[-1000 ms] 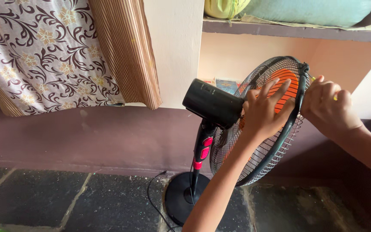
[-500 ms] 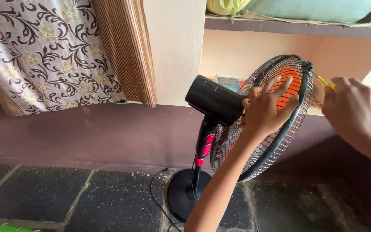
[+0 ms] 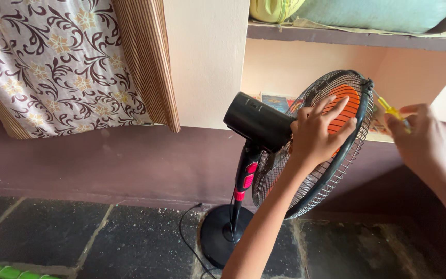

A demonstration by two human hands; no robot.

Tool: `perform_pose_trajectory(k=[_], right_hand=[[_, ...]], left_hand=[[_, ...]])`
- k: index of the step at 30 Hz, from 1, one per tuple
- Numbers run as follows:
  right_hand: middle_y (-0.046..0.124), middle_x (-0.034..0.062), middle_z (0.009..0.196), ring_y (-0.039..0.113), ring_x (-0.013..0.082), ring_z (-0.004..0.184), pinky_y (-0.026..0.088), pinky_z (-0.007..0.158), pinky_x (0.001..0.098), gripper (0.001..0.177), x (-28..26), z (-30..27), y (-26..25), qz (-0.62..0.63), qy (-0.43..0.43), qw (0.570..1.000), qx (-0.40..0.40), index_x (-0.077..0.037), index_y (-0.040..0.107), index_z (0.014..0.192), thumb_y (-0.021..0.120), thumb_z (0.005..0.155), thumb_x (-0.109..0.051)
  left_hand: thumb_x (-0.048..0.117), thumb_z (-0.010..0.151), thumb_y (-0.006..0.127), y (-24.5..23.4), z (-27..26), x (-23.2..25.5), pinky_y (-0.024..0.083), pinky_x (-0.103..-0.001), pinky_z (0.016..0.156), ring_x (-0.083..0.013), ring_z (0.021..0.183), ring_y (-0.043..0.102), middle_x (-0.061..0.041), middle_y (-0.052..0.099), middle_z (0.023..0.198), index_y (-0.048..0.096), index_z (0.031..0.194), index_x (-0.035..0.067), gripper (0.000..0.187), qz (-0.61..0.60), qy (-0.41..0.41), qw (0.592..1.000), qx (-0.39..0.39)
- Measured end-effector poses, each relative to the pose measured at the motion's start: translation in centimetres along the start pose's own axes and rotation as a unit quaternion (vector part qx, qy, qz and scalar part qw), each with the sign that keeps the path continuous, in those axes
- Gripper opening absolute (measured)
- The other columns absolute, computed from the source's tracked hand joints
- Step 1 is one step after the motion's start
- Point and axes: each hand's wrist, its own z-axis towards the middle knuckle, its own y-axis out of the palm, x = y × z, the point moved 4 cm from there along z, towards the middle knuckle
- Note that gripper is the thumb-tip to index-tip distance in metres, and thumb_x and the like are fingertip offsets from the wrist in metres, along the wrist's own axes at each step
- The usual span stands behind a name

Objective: The person uses a yellow screwdriver to loosen and remove a screw from the top of a standing fan's front grille. They hold the fan steady with one hand while turning the screwdriver with the other, then remove the screw by hand.

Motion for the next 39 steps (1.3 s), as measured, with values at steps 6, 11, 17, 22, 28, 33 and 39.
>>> perform_pose_trajectory(k=[6,11,17,22,28,33,39], right_hand=[[0.072,0.0095,0.068,0.071,0.0180,0.059,0.056,0.064,0.0323,0.046,-3.6,-1.1,0.3,0.079,0.082,0.992,-0.061,-0.002,0.073,0.089,0.058,0.108,-0.041],[0.070,0.0093,0.067,0.068,0.0165,0.056,0.056,0.058,0.0308,0.037,-5.5,-1.3,-0.5,0.141,0.115,0.981,-0.066,-0.003,0.073,0.094,0.059,0.107,-0.035],[0.068,0.0114,0.066,0.064,0.0152,0.053,0.053,0.051,0.0311,0.039,-6.2,-0.9,-0.7,0.166,0.130,0.974,-0.079,0.001,0.072,0.091,0.058,0.107,-0.031],[0.067,0.0113,0.065,0.059,0.0141,0.050,0.049,0.047,0.0305,0.038,-5.4,-0.3,0.3,0.205,0.126,0.967,-0.083,0.002,0.071,0.090,0.058,0.107,-0.029],[0.061,0.0058,0.065,0.048,0.0109,0.050,0.036,0.043,0.0322,0.027,-4.5,1.9,0.7,0.348,0.134,0.921,-0.117,0.002,0.073,0.090,0.067,0.101,-0.022],[0.066,0.0079,0.058,0.065,0.0211,0.052,0.054,0.056,0.0389,0.032,-5.7,1.8,-1.6,0.046,0.018,0.997,-0.059,-0.005,0.077,0.080,0.065,0.100,-0.028],[0.064,0.0123,0.055,0.066,0.0266,0.048,0.054,0.051,0.0404,0.036,-7.6,1.4,-3.5,-0.258,-0.123,0.958,-0.020,-0.005,0.076,0.079,0.071,0.102,-0.032]], left_hand=[[0.061,0.094,0.059,-0.5,0.2,-0.1,0.042,-0.061,0.105,-0.0313,0.132,0.049,-0.002,0.058,0.155,0.065,0.144,0.029,0.060,0.004,0.002,1.000,0.004],[0.061,0.093,0.059,-0.3,0.2,-0.2,0.044,-0.060,0.103,-0.0304,0.131,0.049,-0.001,0.057,0.156,0.066,0.144,0.027,0.061,0.009,0.001,1.000,0.002],[0.061,0.093,0.059,0.1,0.4,-0.3,0.044,-0.060,0.104,-0.0303,0.131,0.046,-0.002,0.056,0.158,0.065,0.146,0.025,0.064,0.004,0.006,1.000,-0.008],[0.065,0.080,0.069,-0.1,0.6,0.0,0.042,-0.064,0.105,-0.0345,0.135,0.042,-0.004,0.048,0.161,0.058,0.151,0.024,0.082,0.043,0.005,0.998,-0.049],[0.061,0.062,0.077,-0.2,1.1,0.4,0.041,-0.066,0.102,-0.0423,0.134,0.034,-0.006,0.031,0.165,0.042,0.158,0.025,0.108,0.063,-0.021,0.988,-0.141],[0.058,0.061,0.078,0.2,0.7,0.2,0.039,-0.065,0.104,-0.0384,0.133,0.036,-0.006,0.031,0.167,0.044,0.157,0.025,0.107,0.042,-0.016,0.989,-0.137],[0.059,0.061,0.080,0.2,0.1,0.3,0.034,-0.068,0.108,-0.0388,0.134,0.034,-0.008,0.031,0.166,0.045,0.156,0.024,0.106,0.036,0.004,0.993,-0.111]])
